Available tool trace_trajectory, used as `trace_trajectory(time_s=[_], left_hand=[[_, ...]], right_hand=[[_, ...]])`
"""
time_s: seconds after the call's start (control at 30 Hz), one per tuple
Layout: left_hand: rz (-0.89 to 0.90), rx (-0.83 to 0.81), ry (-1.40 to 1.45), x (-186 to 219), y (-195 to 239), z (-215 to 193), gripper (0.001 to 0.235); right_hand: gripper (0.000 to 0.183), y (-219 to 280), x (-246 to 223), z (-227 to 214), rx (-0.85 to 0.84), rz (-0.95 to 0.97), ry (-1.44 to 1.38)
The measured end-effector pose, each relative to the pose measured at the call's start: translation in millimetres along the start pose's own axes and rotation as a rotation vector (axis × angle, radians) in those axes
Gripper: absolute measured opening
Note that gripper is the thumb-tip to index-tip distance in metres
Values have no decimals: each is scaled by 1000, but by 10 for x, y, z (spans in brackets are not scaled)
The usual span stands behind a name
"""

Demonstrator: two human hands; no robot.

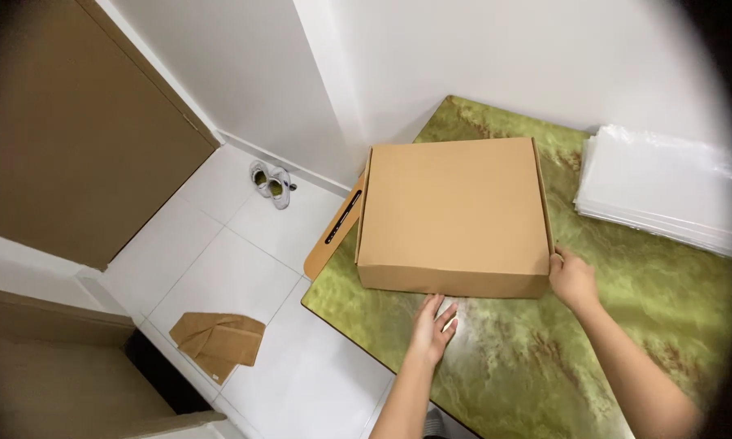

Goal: The person packs a black garment into a plastic bag and places it inside a cardboard box. They then tie a white ribbon around the box and stack it with other boxes. Later, they remove the garment from the bag, hang it on a hanger, and place it on a clothing rack. Finally, they pack another item into a plastic bag and place it in a box.

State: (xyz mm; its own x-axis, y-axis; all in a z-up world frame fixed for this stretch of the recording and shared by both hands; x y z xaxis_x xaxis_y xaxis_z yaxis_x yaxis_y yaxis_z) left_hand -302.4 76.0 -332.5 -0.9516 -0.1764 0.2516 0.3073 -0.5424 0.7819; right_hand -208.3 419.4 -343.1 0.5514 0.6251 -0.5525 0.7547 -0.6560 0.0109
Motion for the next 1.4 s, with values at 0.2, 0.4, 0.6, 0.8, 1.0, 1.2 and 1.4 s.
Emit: trace_trajectory(time_s=[0.2,0.4,0.6,0.8,1.0,1.2,1.4], left_hand=[[-76,9,-7,42,-97,-45,28],[-107,104,-167,201,501,-6,52],[-44,47,-546,577,1075,277,23],[32,34,-981,1129,1742,1304,77],[413,-327,-509,1778,1262,2545,37],[481,-391,-427,2413,956,3536,13],[389,-264,-503,2901,700,4165,73]], right_hand=[[42,122,-431,-231,-11,28,93],[42,376,-675,-676,-161,70,-8],[53,842,-571,-865,-147,187,-173],[32,1195,-362,-793,62,230,-530],[55,1153,-137,-540,-115,177,42],[47,1034,156,-220,-67,219,53],[54,999,250,-180,-144,293,103]])
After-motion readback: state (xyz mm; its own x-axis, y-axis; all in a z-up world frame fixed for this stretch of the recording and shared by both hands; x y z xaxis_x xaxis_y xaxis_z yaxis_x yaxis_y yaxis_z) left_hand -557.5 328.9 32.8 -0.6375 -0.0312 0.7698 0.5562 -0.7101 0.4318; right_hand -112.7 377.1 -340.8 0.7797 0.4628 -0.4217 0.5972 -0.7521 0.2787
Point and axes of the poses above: each hand's wrist, its own y-axis away from the middle knuckle, its own z-axis out of the palm, x = y × z, the point moved 4 cm from there along -y, towards the middle knuckle, and after that the axes turned 15 degrees about -z, right-handed, at the moved point
